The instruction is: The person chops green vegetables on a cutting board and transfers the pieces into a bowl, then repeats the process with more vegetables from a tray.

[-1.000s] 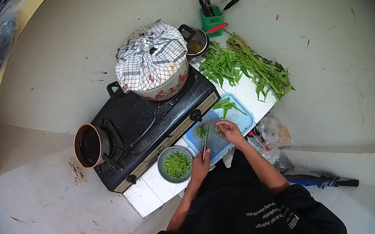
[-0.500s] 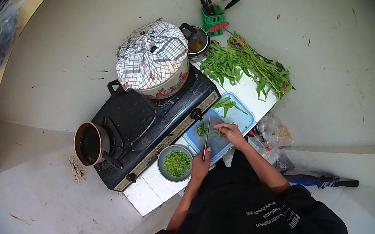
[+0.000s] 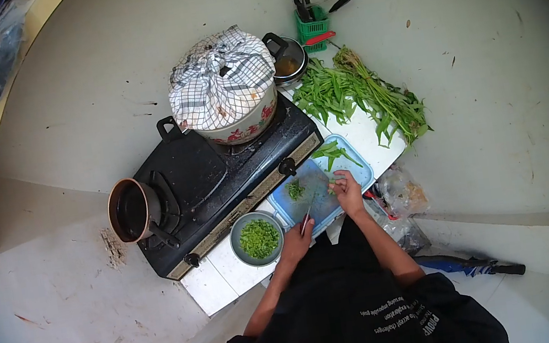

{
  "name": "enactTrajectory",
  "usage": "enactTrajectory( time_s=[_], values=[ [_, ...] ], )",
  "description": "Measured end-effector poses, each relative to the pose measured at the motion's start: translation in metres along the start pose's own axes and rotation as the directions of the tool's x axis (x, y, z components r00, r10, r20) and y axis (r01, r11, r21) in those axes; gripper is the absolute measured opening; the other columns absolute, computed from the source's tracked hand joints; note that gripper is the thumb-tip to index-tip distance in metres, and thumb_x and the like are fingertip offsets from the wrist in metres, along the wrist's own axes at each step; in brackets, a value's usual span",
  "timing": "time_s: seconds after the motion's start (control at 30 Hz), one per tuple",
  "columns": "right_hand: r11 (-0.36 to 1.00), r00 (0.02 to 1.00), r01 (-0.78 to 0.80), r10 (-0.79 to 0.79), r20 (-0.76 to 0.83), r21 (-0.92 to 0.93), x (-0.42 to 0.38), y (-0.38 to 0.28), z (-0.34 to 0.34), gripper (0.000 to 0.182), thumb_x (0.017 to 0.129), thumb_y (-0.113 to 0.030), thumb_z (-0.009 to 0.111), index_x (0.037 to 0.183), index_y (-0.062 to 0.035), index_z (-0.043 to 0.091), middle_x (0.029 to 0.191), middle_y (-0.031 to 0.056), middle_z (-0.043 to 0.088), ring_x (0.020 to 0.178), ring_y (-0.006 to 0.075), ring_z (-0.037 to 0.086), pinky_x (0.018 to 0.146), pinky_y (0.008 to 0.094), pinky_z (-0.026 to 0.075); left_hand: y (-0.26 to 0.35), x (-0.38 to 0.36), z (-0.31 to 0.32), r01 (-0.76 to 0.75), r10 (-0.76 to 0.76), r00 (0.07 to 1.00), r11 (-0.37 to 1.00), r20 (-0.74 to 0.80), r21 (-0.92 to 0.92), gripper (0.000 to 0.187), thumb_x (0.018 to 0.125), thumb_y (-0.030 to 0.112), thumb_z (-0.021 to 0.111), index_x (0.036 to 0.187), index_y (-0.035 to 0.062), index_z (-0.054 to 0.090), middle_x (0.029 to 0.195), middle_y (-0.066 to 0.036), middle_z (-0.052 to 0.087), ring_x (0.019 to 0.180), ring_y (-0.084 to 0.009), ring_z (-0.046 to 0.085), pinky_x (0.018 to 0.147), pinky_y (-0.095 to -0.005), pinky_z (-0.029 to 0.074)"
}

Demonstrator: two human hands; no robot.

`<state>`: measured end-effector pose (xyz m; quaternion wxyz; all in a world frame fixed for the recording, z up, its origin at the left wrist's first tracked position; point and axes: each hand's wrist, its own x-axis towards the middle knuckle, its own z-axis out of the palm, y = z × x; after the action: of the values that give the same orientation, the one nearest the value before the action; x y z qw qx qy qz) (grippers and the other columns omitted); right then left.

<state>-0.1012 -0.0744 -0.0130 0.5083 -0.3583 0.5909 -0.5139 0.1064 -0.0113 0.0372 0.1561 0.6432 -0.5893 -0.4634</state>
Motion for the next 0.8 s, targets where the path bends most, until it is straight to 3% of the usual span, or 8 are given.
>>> enactTrajectory(
  time_s=[0.17, 0.23, 0.33, 0.43, 0.53, 0.63, 0.8],
  values=[
    [0.955, 0.994, 0.060, -0.084, -0.071, -0.291, -0.005, 0.003, -0.020, 0.018, 0.087, 0.002, 0.069, 0.104, 0.0001, 0.072, 0.092, 0.0104, 0.071, 0.075, 0.0136, 0.066, 0.070, 0.0274, 0.052, 0.001, -0.004, 0.009, 0.015, -0.019, 0.990, 1.000, 0.141, 0.027, 0.066, 0.097, 0.056, 0.050, 0.092, -0.0073, 0.067, 0.082, -0.032, 0.065, 0.084, -0.0478, 0.066, 0.076, -0.0488, 0.051],
    [0.901, 0.988, 0.101, -0.142, -0.066, -0.422, -0.014, -0.008, -0.022, 0.019, 0.085, 0.001, 0.071, 0.104, -0.0018, 0.075, 0.091, 0.0116, 0.071, 0.074, 0.0146, 0.066, 0.068, 0.0285, 0.052, -0.009, -0.004, 0.015, 0.014, -0.016, 0.995, 1.000, 0.096, 0.028, 0.066, 0.098, 0.056, 0.050, 0.092, -0.0079, 0.067, 0.081, -0.032, 0.065, 0.084, -0.0485, 0.066, 0.076, -0.0495, 0.051],
    [0.850, 0.958, 0.249, -0.286, -0.010, -0.463, -0.013, -0.001, -0.019, 0.023, 0.083, -0.002, 0.075, 0.105, -0.0050, 0.077, 0.090, 0.0138, 0.071, 0.073, 0.0176, 0.067, 0.069, 0.0294, 0.052, -0.025, 0.007, 0.020, 0.070, -0.071, 0.997, 0.996, -0.020, -0.058, 0.067, 0.098, 0.055, 0.049, 0.091, -0.0085, 0.067, 0.079, -0.032, 0.065, 0.083, -0.0492, 0.066, 0.075, -0.0505, 0.051],
    [0.807, 0.957, 0.278, -0.279, 0.079, -0.520, -0.012, -0.008, -0.009, 0.021, 0.081, -0.005, 0.075, 0.103, -0.0032, 0.075, 0.091, 0.0168, 0.071, 0.079, 0.0307, 0.069, 0.073, 0.0359, 0.054, -0.025, 0.010, 0.016, 0.102, -0.106, 0.989, 0.994, -0.101, -0.044, 0.067, 0.099, 0.055, 0.049, 0.090, -0.0091, 0.067, 0.076, -0.032, 0.064, 0.082, -0.0492, 0.066, 0.074, -0.0513, 0.050],
    [0.899, 0.987, 0.162, -0.155, 0.052, -0.407, -0.007, -0.008, 0.007, 0.020, 0.082, -0.004, 0.074, 0.102, -0.0013, 0.073, 0.093, 0.0155, 0.071, 0.076, 0.0275, 0.068, 0.071, 0.0332, 0.053, -0.011, 0.005, 0.009, 0.106, -0.110, 0.990, 0.993, -0.083, -0.047, 0.066, 0.099, 0.054, 0.049, 0.089, -0.0091, 0.067, 0.076, -0.032, 0.064, 0.082, -0.0490, 0.066, 0.074, -0.0517, 0.050],
    [0.839, 0.966, 0.256, -0.238, 0.099, -0.480, -0.001, -0.004, 0.015, 0.018, 0.082, -0.006, 0.073, 0.100, -0.0009, 0.071, 0.092, 0.0156, 0.071, 0.079, 0.0326, 0.068, 0.075, 0.0373, 0.053, -0.007, 0.001, 0.008, 0.072, -0.072, 0.995, 0.997, -0.073, -0.013, 0.066, 0.099, 0.054, 0.049, 0.089, -0.0083, 0.067, 0.077, -0.032, 0.065, 0.082, -0.0489, 0.066, 0.074, -0.0517, 0.050],
    [0.619, 0.869, 0.460, -0.460, 0.182, -0.637, -0.004, -0.011, 0.019, 0.014, 0.080, -0.007, 0.073, 0.094, -0.0043, 0.075, 0.088, 0.0137, 0.070, 0.083, 0.0329, 0.064, 0.077, 0.0418, 0.051, 0.002, -0.003, 0.004, 0.042, -0.042, 0.998, 0.999, -0.041, -0.012, 0.064, 0.099, 0.055, 0.049, 0.090, -0.0061, 0.067, 0.077, -0.030, 0.065, 0.082, -0.0485, 0.066, 0.074, -0.0509, 0.050]
  ],
)
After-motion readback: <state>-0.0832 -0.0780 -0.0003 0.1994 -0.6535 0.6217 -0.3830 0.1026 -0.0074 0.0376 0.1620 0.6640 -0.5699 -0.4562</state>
